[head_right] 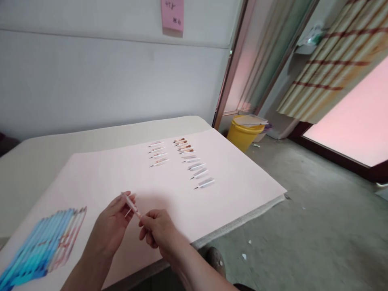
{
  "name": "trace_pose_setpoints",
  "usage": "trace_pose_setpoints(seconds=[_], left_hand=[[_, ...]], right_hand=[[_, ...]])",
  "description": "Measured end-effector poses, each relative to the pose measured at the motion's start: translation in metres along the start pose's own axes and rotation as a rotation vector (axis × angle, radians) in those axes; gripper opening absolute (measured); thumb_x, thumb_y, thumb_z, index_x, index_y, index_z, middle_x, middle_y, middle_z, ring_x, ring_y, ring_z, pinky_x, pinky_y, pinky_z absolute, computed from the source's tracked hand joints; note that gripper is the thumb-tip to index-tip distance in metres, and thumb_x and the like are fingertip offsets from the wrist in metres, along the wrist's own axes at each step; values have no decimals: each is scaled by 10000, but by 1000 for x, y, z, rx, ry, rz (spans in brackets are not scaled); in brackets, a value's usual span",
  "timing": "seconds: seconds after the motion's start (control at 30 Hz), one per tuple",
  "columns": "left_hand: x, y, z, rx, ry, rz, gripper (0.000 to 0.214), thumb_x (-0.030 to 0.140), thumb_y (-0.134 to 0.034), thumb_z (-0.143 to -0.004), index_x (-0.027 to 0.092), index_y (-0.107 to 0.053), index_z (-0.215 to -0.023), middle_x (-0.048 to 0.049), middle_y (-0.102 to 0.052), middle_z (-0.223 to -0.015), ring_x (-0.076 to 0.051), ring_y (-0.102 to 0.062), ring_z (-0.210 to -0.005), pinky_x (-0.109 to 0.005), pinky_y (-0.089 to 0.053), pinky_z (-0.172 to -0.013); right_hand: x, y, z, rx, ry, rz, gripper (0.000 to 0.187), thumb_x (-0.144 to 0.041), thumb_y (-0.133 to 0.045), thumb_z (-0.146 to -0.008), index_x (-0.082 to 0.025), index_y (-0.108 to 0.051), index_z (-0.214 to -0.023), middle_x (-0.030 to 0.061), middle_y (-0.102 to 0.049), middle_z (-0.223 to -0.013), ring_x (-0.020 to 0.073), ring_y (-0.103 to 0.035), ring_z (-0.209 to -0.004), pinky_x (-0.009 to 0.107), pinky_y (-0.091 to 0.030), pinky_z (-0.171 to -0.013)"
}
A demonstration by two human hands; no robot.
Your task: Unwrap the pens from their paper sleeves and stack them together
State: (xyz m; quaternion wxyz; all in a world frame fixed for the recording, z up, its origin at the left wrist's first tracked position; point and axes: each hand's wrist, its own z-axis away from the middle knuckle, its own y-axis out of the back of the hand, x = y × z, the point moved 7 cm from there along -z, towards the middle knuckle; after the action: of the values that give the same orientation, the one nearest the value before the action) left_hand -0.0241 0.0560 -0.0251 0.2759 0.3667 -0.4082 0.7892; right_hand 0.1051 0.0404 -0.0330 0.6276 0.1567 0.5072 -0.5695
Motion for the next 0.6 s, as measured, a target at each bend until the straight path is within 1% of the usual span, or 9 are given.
trace_pose_setpoints(seconds=[0.07,0.13,0.27,0.37,0.43,0.5,0.57,0.6], left_hand=[[3,3,-1,19,-50,-6,188,228,-709,-657,150,-647,-816,-11,-587,-818,-82,-554,-697,-200,-479,-615],[5,6,-2,36,-87,-11,189,199,-729,-629,141,-639,-784,1,-574,-777,-70,-540,-664,-195,-473,-618],[7,5,0,28,-82,-19,261,156,-707,-636,132,-626,-883,-60,-623,-797,-155,-601,-770,-287,-493,-698],[7,1,3,8,-36,-20,258,196,-698,-654,139,-613,-891,-93,-642,-877,-194,-606,-857,-315,-484,-723],[5,1,2,7,-23,-31,256,250,-701,-660,151,-614,-880,-79,-638,-899,-170,-594,-848,-287,-472,-706],[5,4,0,26,-46,-45,261,277,-715,-648,165,-619,-863,-32,-621,-853,-113,-570,-761,-241,-454,-670],[5,8,-3,50,-71,-48,262,256,-739,-616,165,-626,-834,5,-594,-792,-70,-534,-682,-208,-437,-645],[5,10,-4,58,-74,-44,262,235,-747,-602,159,-629,-822,8,-588,-778,-65,-531,-672,-205,-437,-648]], right_hand=[[-1,-1,0,3,2,27,183,-316,-529,-749,-145,-534,-687,-39,-530,-445,27,-298,-260,174,-132,-290],[0,-2,1,3,-5,45,168,-305,-526,-744,-147,-533,-690,-40,-531,-444,28,-303,-260,173,-129,-288],[1,-2,1,16,-14,43,159,-300,-511,-744,-150,-524,-695,-37,-539,-451,29,-305,-257,176,-119,-284],[1,0,-1,42,0,75,158,-299,-500,-751,-153,-517,-692,-38,-538,-443,32,-308,-252,176,-117,-281],[0,1,-2,58,9,106,167,-309,-497,-754,-155,-516,-691,-39,-536,-438,37,-315,-252,177,-119,-278],[1,1,-3,60,13,136,184,-327,-501,-757,-156,-517,-690,-39,-536,-437,39,-326,-254,176,-132,-277],[1,1,-3,59,11,165,190,-332,-500,-758,-156,-516,-690,-42,-534,-436,38,-330,-256,175,-145,-282],[2,1,-3,59,8,176,188,-331,-497,-758,-155,-517,-693,-43,-535,-438,37,-332,-258,175,-148,-285]])
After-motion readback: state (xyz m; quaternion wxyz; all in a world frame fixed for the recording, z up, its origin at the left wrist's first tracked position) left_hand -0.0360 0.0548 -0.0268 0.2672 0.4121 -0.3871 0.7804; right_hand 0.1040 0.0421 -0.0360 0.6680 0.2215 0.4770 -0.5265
